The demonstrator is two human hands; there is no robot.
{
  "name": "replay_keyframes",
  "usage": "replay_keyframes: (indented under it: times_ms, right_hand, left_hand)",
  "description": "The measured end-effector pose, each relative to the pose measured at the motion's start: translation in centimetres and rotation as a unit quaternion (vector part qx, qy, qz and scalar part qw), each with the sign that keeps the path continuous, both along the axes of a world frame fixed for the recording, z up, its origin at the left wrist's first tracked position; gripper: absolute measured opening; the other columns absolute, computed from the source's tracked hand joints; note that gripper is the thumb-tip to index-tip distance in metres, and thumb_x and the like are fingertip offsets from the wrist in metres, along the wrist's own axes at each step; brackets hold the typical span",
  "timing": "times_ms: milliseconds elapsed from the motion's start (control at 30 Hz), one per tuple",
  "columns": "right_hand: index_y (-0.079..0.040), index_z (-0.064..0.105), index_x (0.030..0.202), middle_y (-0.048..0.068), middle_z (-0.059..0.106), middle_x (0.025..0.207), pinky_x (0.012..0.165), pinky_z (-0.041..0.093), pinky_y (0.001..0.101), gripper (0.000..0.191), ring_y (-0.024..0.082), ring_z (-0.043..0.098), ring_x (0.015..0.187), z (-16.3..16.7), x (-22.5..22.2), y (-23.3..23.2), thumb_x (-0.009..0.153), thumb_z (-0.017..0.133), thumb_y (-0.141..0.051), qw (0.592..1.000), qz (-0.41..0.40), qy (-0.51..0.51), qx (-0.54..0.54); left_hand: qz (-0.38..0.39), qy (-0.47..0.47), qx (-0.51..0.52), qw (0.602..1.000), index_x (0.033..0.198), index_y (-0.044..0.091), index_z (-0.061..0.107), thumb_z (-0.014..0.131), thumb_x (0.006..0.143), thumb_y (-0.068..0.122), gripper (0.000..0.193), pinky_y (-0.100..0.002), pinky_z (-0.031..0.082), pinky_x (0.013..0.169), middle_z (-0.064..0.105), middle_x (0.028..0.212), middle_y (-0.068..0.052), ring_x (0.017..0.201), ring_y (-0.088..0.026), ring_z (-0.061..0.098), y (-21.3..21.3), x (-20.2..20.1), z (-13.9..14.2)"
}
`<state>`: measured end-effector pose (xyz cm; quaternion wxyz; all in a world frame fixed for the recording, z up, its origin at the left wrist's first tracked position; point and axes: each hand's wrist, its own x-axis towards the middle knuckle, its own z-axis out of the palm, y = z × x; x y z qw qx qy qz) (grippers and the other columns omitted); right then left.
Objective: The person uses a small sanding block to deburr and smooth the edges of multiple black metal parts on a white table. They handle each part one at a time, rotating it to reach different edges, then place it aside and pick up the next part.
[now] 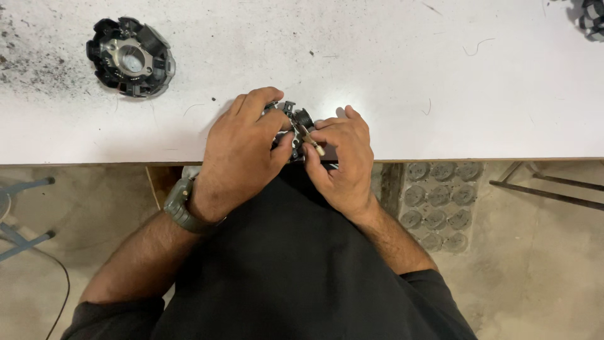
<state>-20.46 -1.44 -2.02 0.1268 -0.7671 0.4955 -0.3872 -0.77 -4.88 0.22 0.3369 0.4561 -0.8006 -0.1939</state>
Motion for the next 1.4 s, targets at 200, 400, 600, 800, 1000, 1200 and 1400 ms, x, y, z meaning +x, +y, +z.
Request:
replay_keyframes:
  times_ms: [200, 400, 600, 800, 1000, 1200, 1400]
  right_hand:
    - [-0.007, 0.062, 0.107, 0.008, 0.070, 0.104, 0.119, 0.043, 0.0573, 0.026, 0.026, 0.068, 0.103, 0.3, 0.3, 0.1, 0.088, 0.079, -0.001, 1.000, -0.011, 0.007, -0.009]
    - [-0.007, 0.063, 0.107, 0.006, 0.069, 0.102, 0.118, 0.043, 0.0571, 0.025, 0.025, 0.068, 0.102, 0.5, 0.5, 0.1, 0.088, 0.079, 0.000, 1.000, -0.008, 0.015, -0.013]
    - [-0.008, 0.065, 0.106, 0.006, 0.068, 0.100, 0.117, 0.044, 0.0565, 0.026, 0.025, 0.068, 0.102, 0.8, 0.7, -0.1, 0.086, 0.080, 0.000, 0.999, -0.009, 0.025, -0.028]
    - [-0.009, 0.067, 0.106, 0.004, 0.068, 0.098, 0.119, 0.043, 0.0563, 0.025, 0.023, 0.068, 0.100, 1.4, 0.9, -0.3, 0.087, 0.080, 0.000, 0.999, -0.005, 0.046, -0.012]
    - [-0.009, 0.068, 0.103, 0.002, 0.070, 0.094, 0.121, 0.043, 0.0565, 0.021, 0.020, 0.067, 0.086, 2.6, 0.8, -0.5, 0.087, 0.079, -0.001, 0.999, 0.000, 0.042, 0.031]
    - [-0.008, 0.067, 0.104, 0.003, 0.069, 0.092, 0.119, 0.046, 0.0571, 0.017, 0.020, 0.068, 0.083, 3.0, 0.8, -0.7, 0.089, 0.076, -0.003, 0.999, 0.011, 0.023, 0.046]
    - [-0.008, 0.066, 0.105, 0.004, 0.068, 0.092, 0.117, 0.049, 0.0555, 0.017, 0.024, 0.070, 0.088, 2.9, 0.7, -0.5, 0.091, 0.075, -0.004, 0.999, -0.001, 0.013, 0.050]
  left_hand:
    - [0.020, 0.025, 0.004, 0.999, 0.095, 0.005, 0.070, 0.084, 0.083, 0.011, 0.020, -0.040, 0.054, 0.090, 0.064, 0.127, -0.011, 0.111, -0.030, 0.064, 0.4, 0.0, -0.5]
    - [0.042, 0.058, -0.006, 0.997, 0.098, 0.008, 0.070, 0.084, 0.084, 0.009, 0.019, -0.039, 0.054, 0.089, 0.065, 0.129, -0.008, 0.110, -0.029, 0.063, 0.9, -0.2, -1.2]
    - [0.042, 0.100, -0.019, 0.994, 0.104, 0.008, 0.070, 0.083, 0.087, 0.004, 0.022, -0.039, 0.055, 0.093, 0.064, 0.132, -0.009, 0.115, -0.029, 0.062, 1.2, -0.1, -2.0]
    - [0.034, 0.087, -0.031, 0.995, 0.103, 0.007, 0.069, 0.083, 0.085, 0.004, 0.023, -0.042, 0.053, 0.099, 0.062, 0.134, -0.010, 0.122, -0.032, 0.059, 1.1, -0.1, -2.3]
    - [0.022, 0.084, -0.032, 0.996, 0.101, 0.007, 0.069, 0.084, 0.085, 0.006, 0.023, -0.043, 0.052, 0.103, 0.061, 0.136, -0.010, 0.128, -0.032, 0.058, 1.4, -0.4, -2.2]
    - [0.049, 0.096, -0.034, 0.994, 0.104, 0.008, 0.070, 0.084, 0.087, 0.005, 0.021, -0.043, 0.051, 0.102, 0.062, 0.135, -0.008, 0.123, -0.028, 0.060, 1.3, -1.2, -2.8]
    - [0.060, 0.112, -0.014, 0.992, 0.101, 0.008, 0.070, 0.083, 0.090, 0.007, 0.017, -0.043, 0.050, 0.100, 0.063, 0.135, -0.009, 0.120, -0.028, 0.061, 1.2, -1.2, -3.1]
